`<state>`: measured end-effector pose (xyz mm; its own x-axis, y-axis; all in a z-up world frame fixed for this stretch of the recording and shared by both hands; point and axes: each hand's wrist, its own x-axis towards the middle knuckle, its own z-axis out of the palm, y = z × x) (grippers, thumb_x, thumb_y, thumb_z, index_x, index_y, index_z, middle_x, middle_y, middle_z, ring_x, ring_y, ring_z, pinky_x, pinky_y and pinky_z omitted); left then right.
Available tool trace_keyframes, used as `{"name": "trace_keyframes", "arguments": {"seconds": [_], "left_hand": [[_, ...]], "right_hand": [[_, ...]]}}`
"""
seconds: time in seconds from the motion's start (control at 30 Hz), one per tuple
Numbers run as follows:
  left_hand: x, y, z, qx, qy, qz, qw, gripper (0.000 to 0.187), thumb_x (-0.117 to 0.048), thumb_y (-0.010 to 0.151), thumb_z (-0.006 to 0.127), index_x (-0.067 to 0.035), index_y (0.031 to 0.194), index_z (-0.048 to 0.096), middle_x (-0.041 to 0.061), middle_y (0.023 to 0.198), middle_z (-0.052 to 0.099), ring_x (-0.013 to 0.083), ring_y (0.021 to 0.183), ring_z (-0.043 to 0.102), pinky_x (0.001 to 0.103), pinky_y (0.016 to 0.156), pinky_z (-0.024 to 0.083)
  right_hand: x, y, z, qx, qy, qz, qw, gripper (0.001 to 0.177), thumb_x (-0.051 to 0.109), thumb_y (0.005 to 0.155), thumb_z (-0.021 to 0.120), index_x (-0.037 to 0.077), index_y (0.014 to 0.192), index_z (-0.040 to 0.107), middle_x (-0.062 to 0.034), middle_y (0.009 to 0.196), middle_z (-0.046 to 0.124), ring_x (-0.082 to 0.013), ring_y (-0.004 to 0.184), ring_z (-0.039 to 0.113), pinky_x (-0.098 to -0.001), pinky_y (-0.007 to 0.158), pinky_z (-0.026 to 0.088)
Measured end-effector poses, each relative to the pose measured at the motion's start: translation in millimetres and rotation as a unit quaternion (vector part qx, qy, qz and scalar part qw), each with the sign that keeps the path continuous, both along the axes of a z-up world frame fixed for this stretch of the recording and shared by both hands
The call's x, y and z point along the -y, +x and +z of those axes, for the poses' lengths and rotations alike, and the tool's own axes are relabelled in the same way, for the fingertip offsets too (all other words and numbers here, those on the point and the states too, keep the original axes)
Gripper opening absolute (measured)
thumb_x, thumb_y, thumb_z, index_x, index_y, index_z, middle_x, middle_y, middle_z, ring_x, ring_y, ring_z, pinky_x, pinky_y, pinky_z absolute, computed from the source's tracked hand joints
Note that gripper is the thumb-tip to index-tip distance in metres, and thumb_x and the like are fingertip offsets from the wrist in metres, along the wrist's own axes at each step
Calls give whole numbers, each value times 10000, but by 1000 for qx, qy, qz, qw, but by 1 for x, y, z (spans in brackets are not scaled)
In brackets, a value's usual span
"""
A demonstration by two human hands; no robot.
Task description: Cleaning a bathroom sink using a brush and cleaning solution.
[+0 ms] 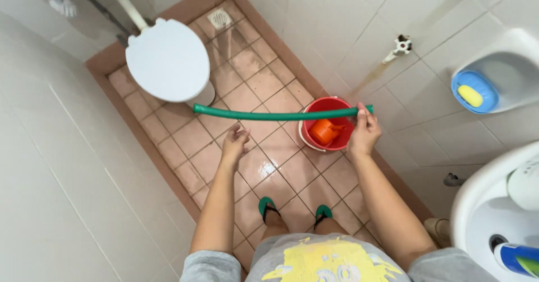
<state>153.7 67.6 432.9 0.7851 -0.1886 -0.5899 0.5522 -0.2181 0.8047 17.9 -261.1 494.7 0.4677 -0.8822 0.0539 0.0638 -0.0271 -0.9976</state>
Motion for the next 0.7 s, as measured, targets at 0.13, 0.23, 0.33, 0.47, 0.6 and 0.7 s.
{"name": "trace_keyframes", "arguments": {"seconds": [0.13,0.23,0.33,0.47,0.6,0.7], "left_hand": [[33,1,13,-34,-137,29,990,701,-333,931,688,-72,1508,387,37,1202,638,162,1018,663,307,703,557],[61,10,11,27,-220,133,966,524,-322,980,674,-71,1389,463,68,1142,664,191,1008,684,321,703,540],[81,30,29,21,-240,197,950,450,-291,956,672,-167,1313,427,23,1172,673,165,981,653,332,687,538],[115,66,38,11,-229,235,945,349,-296,1039,569,-146,1311,410,38,1075,660,167,920,650,346,716,546],[164,103,35,90,-185,154,966,276,-191,1065,558,-94,1308,471,62,1056,697,178,952,687,380,812,571],[200,121,29,241,-157,9,958,300,-134,1081,578,-61,1360,494,101,1137,709,203,1051,685,381,950,546]], "right_hand": [[0,-26,-18,2,53,-46,998,236,129,1049,615,-10,1197,736,-36,1119,668,-126,881,638,-278,782,560],[-3,-46,-25,-51,69,-82,993,228,134,1054,623,4,1185,757,-50,1022,699,-122,826,637,-280,765,548],[0,-66,-51,-37,164,-84,982,221,150,1015,618,12,1140,738,-46,1084,751,-132,810,664,-306,737,578],[11,-69,-49,-79,335,5,939,305,194,1021,551,16,1239,668,-107,1085,757,-216,847,728,-345,758,613],[45,-47,-30,-342,404,154,834,314,271,1024,585,25,1218,598,-144,964,700,-283,820,730,-456,743,640],[101,-23,-57,-432,220,136,864,231,249,966,628,87,1123,679,-103,918,748,-202,763,729,-391,702,634]]}}
